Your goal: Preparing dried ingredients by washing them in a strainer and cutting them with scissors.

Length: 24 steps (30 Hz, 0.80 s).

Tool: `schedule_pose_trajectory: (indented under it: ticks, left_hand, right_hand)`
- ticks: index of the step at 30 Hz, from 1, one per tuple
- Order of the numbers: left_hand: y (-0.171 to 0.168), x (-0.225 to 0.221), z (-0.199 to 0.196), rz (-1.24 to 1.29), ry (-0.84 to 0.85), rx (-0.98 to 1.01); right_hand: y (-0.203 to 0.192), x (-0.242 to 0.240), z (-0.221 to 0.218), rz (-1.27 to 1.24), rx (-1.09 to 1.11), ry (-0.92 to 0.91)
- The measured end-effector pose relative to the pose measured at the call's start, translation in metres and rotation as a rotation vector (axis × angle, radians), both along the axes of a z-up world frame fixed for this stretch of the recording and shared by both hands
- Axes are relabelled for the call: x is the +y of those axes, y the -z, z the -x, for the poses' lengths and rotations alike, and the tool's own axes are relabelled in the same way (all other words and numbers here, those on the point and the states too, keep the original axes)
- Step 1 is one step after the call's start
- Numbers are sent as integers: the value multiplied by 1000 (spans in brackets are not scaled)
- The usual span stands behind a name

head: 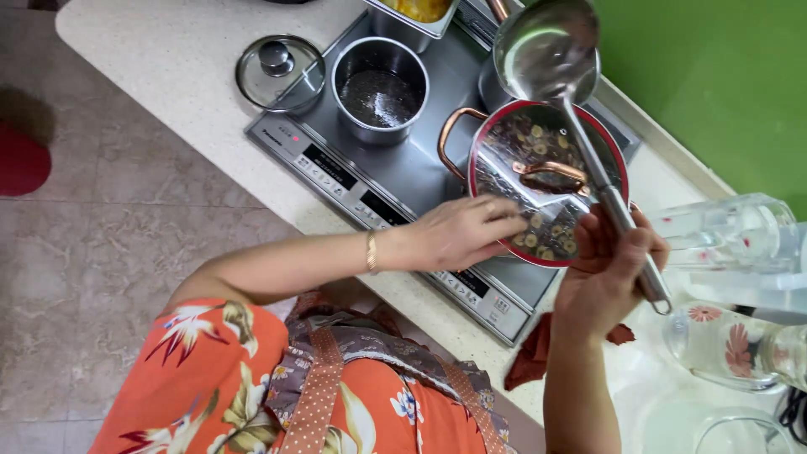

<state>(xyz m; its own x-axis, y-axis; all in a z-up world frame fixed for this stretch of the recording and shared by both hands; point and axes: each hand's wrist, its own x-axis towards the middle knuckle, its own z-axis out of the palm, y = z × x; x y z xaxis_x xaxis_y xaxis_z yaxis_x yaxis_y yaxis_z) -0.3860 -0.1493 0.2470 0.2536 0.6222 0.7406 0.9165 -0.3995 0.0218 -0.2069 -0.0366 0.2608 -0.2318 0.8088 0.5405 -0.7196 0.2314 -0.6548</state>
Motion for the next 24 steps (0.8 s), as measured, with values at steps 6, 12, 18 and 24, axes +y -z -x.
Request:
schedule_pose_trajectory:
  ticks: [6,12,18,24]
  left_hand:
    - [79,-125,77,77,-101,-332]
    - [85,-201,147,166,-299,-614]
    - [15,-197,147,189,-159,-454]
    - [-81,-176,82,104,290,-182]
  right_hand:
    - [31,-62,134,-838,-82,367]
    - [103,-46,229,-955,-401,458]
    - [124,-66,205,-935,-823,475]
    - [116,-136,8,-412,-531,731]
